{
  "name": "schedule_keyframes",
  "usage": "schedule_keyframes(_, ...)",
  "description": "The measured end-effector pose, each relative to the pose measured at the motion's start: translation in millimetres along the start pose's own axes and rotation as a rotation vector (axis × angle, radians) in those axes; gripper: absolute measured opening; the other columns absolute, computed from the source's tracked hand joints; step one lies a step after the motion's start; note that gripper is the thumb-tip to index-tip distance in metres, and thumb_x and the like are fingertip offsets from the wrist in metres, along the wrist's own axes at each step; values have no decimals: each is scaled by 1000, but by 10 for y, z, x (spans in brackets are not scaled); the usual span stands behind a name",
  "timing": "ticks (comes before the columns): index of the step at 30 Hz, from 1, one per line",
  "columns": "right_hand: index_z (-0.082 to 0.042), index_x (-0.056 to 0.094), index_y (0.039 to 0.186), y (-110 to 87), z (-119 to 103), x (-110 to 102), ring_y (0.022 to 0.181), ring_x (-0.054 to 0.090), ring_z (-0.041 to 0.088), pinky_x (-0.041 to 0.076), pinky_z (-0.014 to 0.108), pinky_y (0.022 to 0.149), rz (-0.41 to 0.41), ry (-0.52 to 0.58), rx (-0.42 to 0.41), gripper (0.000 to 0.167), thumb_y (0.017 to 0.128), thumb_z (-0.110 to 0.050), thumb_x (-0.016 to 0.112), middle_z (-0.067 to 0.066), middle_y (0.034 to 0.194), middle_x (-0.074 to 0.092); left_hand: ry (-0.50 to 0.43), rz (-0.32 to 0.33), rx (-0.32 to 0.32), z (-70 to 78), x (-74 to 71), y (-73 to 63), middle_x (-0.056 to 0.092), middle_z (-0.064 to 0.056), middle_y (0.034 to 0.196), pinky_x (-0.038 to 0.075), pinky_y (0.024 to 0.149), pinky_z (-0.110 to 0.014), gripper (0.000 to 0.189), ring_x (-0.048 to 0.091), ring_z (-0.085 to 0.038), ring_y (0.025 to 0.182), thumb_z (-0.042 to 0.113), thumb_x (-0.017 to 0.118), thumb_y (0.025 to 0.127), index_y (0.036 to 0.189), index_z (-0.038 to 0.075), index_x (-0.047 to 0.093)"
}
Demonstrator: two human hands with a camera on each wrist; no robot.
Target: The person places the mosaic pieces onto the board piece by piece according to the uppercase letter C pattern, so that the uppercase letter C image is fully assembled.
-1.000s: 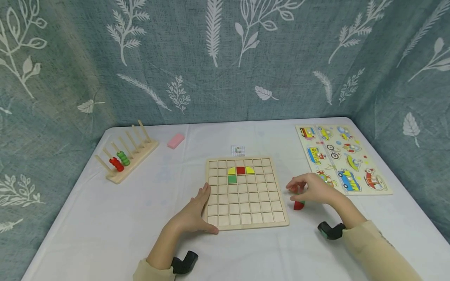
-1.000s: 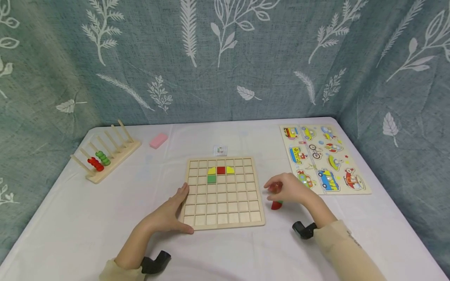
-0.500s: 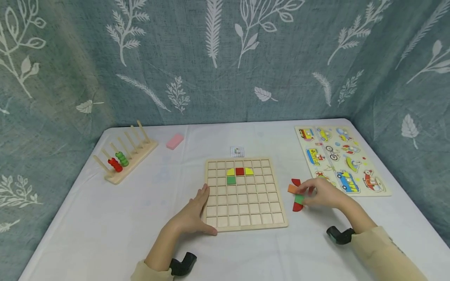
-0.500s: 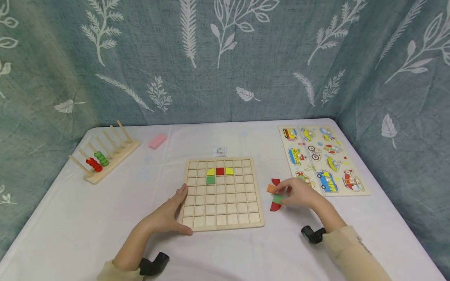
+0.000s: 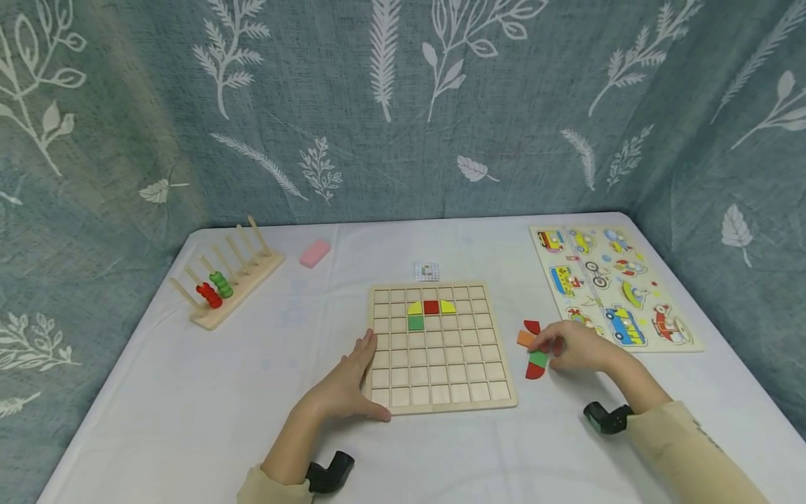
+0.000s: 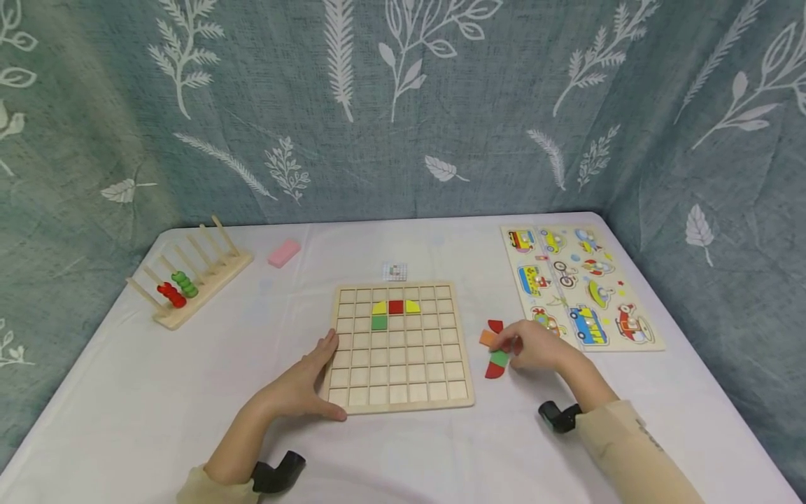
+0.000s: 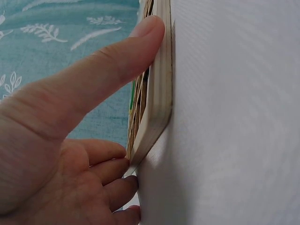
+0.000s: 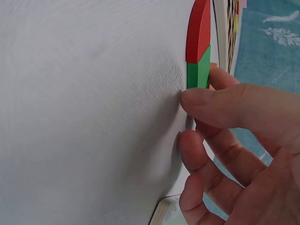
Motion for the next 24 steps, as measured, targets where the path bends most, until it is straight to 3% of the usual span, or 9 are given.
schedule_keyframes(9,-8,68,88,13,47,14,63,48,15,44,25,55,-14,13,15,26,68,8,66,-2,71,54,3,1,-3,-8,6,10,6,-20,150,9,109,-52,127,5,-34,138,25,91,47,142,-8,14)
schedule_keyframes(24,-8,64,85,23,106,12,60,48,15,42,23,53,-28,32,36,23,66,2,71,-2,68,53,24,5,-4,-9,6,15,7,-19,150,10,109,-52,126,6,-34,137,26,91,47,142,-7,15)
Point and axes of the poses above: each hand's wrist, its own y-axis towards the middle knuckle, its own x-axis out of the palm, z = x × y, the point moved 7 cm from there along y, towards the middle knuckle
